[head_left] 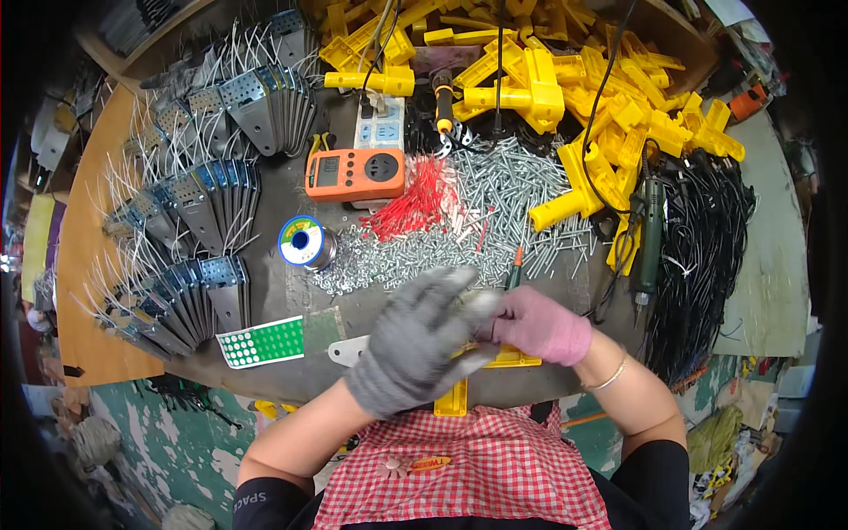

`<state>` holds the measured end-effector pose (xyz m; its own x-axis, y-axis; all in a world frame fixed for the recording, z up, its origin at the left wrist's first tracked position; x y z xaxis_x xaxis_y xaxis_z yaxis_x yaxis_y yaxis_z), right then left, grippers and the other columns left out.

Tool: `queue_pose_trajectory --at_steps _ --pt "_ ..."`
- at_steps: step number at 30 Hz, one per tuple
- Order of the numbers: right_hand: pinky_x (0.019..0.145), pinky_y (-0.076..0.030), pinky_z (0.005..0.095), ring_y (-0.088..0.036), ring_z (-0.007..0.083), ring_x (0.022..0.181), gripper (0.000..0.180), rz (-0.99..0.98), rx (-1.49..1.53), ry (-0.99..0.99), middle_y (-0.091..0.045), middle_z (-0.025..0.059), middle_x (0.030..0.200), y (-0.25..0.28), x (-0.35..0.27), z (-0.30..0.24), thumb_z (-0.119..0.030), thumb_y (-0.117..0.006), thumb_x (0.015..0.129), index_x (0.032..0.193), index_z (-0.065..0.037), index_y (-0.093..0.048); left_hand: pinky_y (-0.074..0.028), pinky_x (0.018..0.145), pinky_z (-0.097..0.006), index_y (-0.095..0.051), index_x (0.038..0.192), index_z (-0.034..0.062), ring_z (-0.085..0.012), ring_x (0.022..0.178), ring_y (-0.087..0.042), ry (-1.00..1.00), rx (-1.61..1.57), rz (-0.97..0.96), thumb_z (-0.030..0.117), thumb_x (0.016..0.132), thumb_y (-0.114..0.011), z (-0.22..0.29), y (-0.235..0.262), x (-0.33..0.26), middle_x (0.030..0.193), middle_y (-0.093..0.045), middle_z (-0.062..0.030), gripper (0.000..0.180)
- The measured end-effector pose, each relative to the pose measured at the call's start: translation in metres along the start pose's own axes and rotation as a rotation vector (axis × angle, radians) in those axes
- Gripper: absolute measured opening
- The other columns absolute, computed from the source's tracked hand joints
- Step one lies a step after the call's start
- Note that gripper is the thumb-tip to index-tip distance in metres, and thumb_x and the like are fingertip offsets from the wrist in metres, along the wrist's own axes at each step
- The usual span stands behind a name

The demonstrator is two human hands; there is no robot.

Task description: The person assembles various electronic components and wires into yellow plastic housings at a factory workbench. This is done by soldering the components and wires together with a soldering iron and fastening them into the housings with an electric screwdriver and pliers.

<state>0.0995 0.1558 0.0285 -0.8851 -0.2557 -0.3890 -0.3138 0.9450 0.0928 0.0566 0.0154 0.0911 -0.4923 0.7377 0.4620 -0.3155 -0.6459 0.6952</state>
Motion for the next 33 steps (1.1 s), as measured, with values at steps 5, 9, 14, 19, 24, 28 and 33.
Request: queue_pose_trajectory --at_steps 5,9,14,19,24,28,33 --pt "0.075 -0.053 0.0284 -0.064 0.0148 0.08 0.027 -0.124 0.849 0.031 -0.068 0.0079 0.089 -0.003 0.001 0.029 -0.016 -0.061 0.097 0.11 0.007 -0.068 -0.056 0.072 -0.038 -0.068 0.109 0.0047 -0.0284 0.089 -0.069 0.15 0.059 -0.332 0.026 0.091 -0.071 -0.038 -0.059 0.009 0.099 -0.07 -0.0121 0.028" --pt "0.07 -0.052 0.0343 -0.067 0.0224 0.08 0.028 0.103 0.894 -0.098 -0.068 0.0124 0.089 0.015 -0.006 0.049 -0.015 -0.064 0.095 0.116 0.003 -0.063 -0.056 0.074 -0.041 -0.069 0.091 0.0018 -0.0325 0.084 -0.067 0.536 -0.384 0.003 0.021 0.091 -0.07 -0.088 -0.048 0.044 0.088 -0.067 -0.0145 0.019" --pt "0.07 -0.053 0.0481 -0.066 0.0415 0.08 0.015 0.422 -0.575 0.069 -0.065 0.0226 0.085 0.015 -0.01 0.018 -0.003 -0.055 0.095 0.11 -0.006 -0.056 -0.055 0.076 -0.042 -0.07 0.092 0.0037 -0.0334 0.084 -0.067 0.418 0.096 -0.174 0.02 0.086 -0.076 -0.115 -0.078 0.058 0.089 -0.068 -0.0153 0.019" --pt "0.066 -0.054 0.038 -0.07 0.0275 0.074 0.009 0.544 -0.106 -0.182 -0.066 0.0161 0.081 0.023 -0.012 0.041 -0.002 -0.051 0.099 0.107 -0.002 -0.054 -0.055 0.074 -0.041 -0.071 0.091 0.0054 -0.0326 0.083 -0.067 0.233 0.035 -0.052 0.014 0.081 -0.079 -0.09 -0.056 0.053 0.089 -0.067 -0.0144 0.015" --pt "0.068 -0.052 0.0295 -0.066 0.0147 0.078 0.006 0.51 0.184 -0.059 -0.068 0.0086 0.089 0.019 -0.008 0.035 -0.001 -0.051 0.099 0.104 0.001 -0.053 -0.053 0.067 -0.032 -0.075 0.097 0.0037 -0.0227 0.073 -0.068 0.532 -0.408 -0.148 0.01 0.081 -0.081 -0.081 -0.049 -0.007 0.082 -0.069 -0.0108 0.018" --pt "0.069 -0.05 0.0263 -0.063 0.012 0.075 0.008 0.365 0.42 -0.082 -0.068 0.0072 0.091 0.019 -0.005 0.044 0.0 -0.054 0.098 0.106 0.0 -0.055 -0.054 0.07 -0.031 -0.076 0.105 0.0023 -0.0174 0.078 -0.068 0.519 -0.339 -0.106 0.009 0.081 -0.082 -0.075 -0.043 -0.022 0.084 -0.07 -0.0088 0.025" --pt "0.063 -0.044 0.0226 -0.055 0.0062 0.071 0.011 0.294 0.459 0.005 -0.068 0.0051 0.087 0.011 0.001 0.028 -0.004 -0.062 0.095 0.105 0.0 -0.063 -0.054 0.074 -0.031 -0.076 0.106 0.0013 -0.0195 0.086 -0.068 0.477 -0.469 -0.057 0.007 0.081 -0.081 -0.068 -0.044 -0.023 0.093 -0.071 -0.01 0.026"
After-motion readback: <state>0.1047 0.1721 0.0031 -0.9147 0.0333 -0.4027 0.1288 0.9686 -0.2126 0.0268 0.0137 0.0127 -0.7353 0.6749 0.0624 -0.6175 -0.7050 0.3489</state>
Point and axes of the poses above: each hand's wrist, its own x-axis towards the middle knuckle, its own y-axis out of the back of the hand, z = x × y, the point moved 7 cm from there along x, towards the middle knuckle
